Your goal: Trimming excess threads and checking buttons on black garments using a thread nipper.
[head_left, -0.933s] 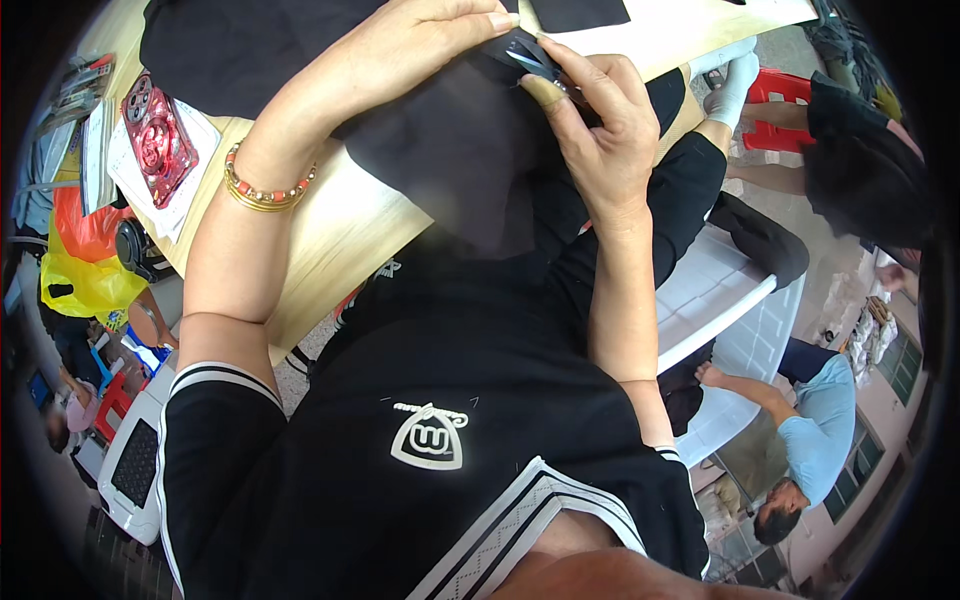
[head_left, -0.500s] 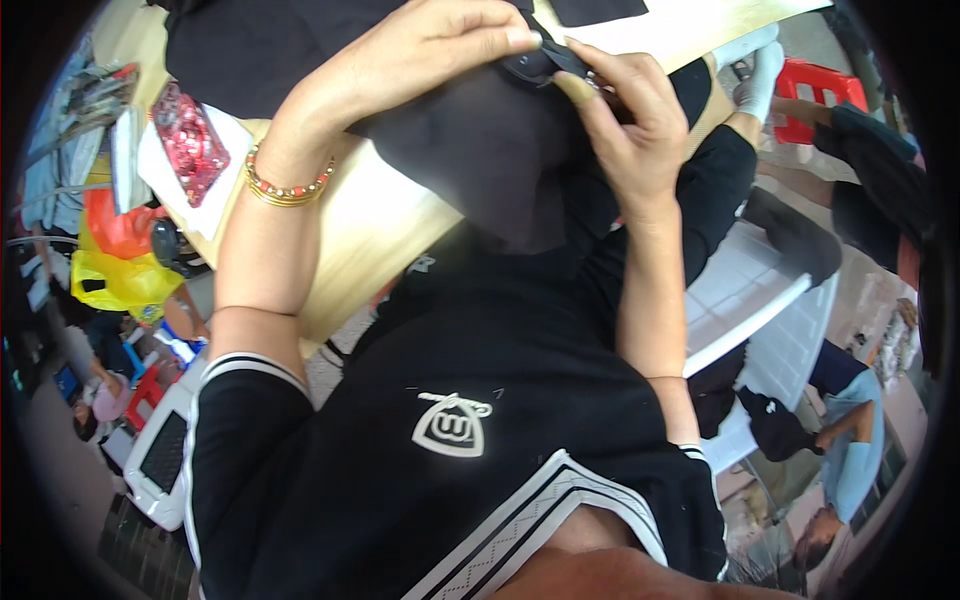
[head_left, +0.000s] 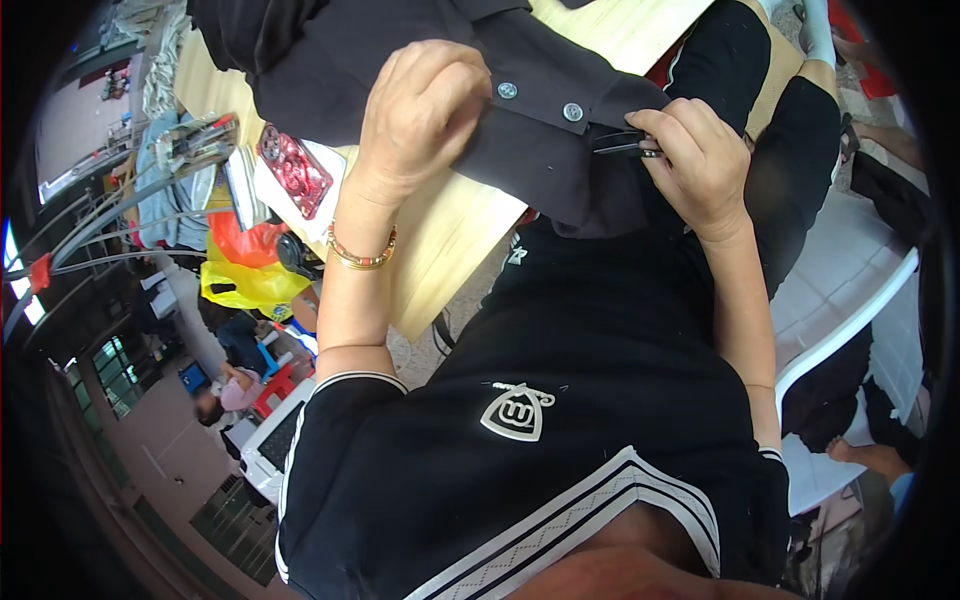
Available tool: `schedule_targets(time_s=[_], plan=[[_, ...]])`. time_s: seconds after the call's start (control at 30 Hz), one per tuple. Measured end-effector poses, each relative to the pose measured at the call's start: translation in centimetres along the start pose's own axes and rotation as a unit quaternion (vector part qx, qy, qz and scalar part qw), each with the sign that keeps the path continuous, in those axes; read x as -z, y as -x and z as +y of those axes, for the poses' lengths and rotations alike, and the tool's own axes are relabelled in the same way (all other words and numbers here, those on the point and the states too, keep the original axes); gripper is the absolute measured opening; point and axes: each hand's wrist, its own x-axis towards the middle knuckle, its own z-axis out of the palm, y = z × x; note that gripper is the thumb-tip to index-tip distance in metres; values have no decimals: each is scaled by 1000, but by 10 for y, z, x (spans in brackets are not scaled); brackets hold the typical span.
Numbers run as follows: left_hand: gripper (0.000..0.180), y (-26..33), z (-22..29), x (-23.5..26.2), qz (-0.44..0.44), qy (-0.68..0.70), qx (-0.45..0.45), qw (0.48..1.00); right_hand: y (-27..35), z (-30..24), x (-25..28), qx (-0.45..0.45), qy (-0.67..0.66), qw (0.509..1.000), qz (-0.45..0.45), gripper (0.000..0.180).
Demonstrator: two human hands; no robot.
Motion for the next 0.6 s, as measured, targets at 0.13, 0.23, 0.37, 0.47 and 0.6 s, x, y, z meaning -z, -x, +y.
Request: schedule_targets(time_s=[0.13,0.23,0.37,0.47,0.6], plan=[[51,-15,14,13,-109,20,15,994,2,0,15,-6,-31,999,22,27],[75,-19,25,10,-212,27,28,977,19,11,15,-41,-28,999,9,25],[35,-41,40,22,-315,23,6,949,35,25,19,-162,-96,978,86,30],[24,-67,37,29,-387,87,-41,917,51,33,20,-296,-160,933,129,41],[22,-141,26,56,-416,144,-80,894,64,52,23,-349,-136,904,205,48]])
